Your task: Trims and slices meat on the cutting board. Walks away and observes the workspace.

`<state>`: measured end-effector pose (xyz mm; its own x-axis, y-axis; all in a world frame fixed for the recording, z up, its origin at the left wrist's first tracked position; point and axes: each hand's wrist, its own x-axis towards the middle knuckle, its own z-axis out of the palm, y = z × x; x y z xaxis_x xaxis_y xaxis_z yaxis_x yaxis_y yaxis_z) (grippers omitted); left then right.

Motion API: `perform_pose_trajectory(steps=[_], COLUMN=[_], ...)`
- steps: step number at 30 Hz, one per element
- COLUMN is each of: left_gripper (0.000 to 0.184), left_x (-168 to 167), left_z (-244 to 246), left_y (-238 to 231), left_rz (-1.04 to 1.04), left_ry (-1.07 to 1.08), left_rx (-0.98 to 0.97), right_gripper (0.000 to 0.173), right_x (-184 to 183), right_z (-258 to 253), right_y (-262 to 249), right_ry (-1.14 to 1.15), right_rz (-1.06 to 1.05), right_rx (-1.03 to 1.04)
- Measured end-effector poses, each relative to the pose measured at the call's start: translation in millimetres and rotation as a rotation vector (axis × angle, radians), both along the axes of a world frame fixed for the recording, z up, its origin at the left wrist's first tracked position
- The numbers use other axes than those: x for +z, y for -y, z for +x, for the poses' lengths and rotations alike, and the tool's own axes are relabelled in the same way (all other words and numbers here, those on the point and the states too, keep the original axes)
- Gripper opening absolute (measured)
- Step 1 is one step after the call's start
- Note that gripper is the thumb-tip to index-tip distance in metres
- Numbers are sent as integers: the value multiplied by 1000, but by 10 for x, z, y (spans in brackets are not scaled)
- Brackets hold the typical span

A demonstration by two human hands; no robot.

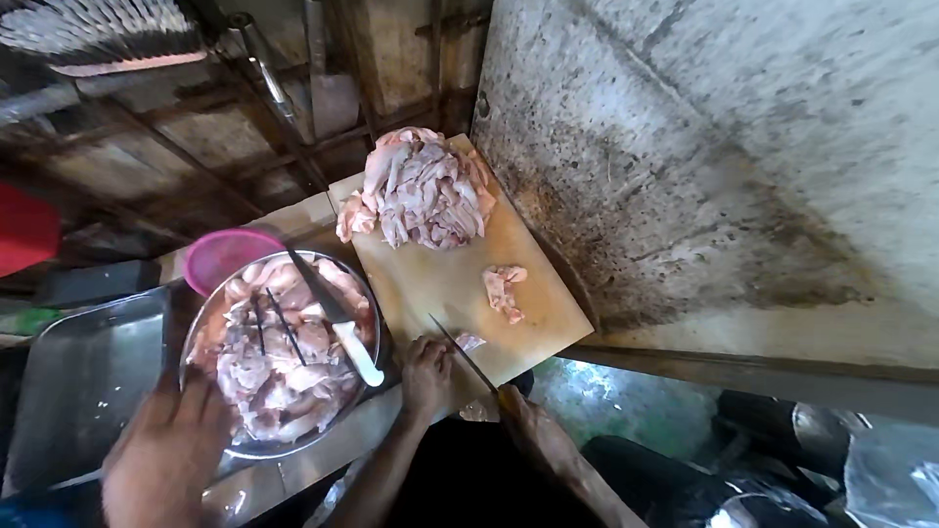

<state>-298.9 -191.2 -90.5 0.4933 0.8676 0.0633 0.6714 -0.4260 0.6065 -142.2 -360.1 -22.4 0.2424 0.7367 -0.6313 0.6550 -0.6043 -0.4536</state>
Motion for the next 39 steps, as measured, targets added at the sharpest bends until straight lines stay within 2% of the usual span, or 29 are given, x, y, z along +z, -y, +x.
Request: perform_pose_trajectory(steps=[4, 8, 10, 13, 16, 18, 23, 27, 30, 32, 34, 35, 37, 39], left_gripper=[13, 14, 16, 19, 20, 19, 18, 10, 15, 26, 28, 29, 31, 33], left_x=[20, 55, 116, 183, 160, 157, 165, 290, 639, 1039, 1244, 1220, 749, 525], left_z=[-5, -11, 28, 54, 52, 50, -62, -105, 26, -4, -34, -8, 260, 500], left_y=[21, 23, 33, 17, -12, -29, -107, -296, -502, -664, -691, -650, -473, -270], left_rz=[-27, -42, -42, -81, -68, -44, -68, -71, -115, -211, -193, -152, -36, -85], left_ry=[32, -11, -66, -136, -142, -159, -193, -99, -103, -169, -186, -188, -139, -263], left_rx=[27, -1, -3, -36, -84, -85, -3, 118, 122, -22, -101, -110, -110, -187], right_gripper=[44, 42, 40, 43, 43, 44, 42, 38, 39, 39, 40, 39, 39, 38], right_x=[6, 58, 83, 193, 32, 21, 63, 57, -49, -84, -92, -95, -109, -138], right_z=[105, 119, 40, -91, -136, -126, 123, 365, 623, 715, 707, 686, 619, 517], right_y=[82, -134, -312, -795, -1086, -940, 160, 547, 818, 1040, 1233, 1292, 1354, 1357], right_ry=[36, 81, 143, 97, 56, 73, 191, 134, 72, 43, 25, 27, 51, 65], right_rz=[27, -123, -122, -129, -82, -121, -217, -211, -108, -2, 106, 139, 164, 186], right_rx=[71, 143, 172, 195, 194, 179, 111, 106, 88, 19, -99, -157, -249, -333])
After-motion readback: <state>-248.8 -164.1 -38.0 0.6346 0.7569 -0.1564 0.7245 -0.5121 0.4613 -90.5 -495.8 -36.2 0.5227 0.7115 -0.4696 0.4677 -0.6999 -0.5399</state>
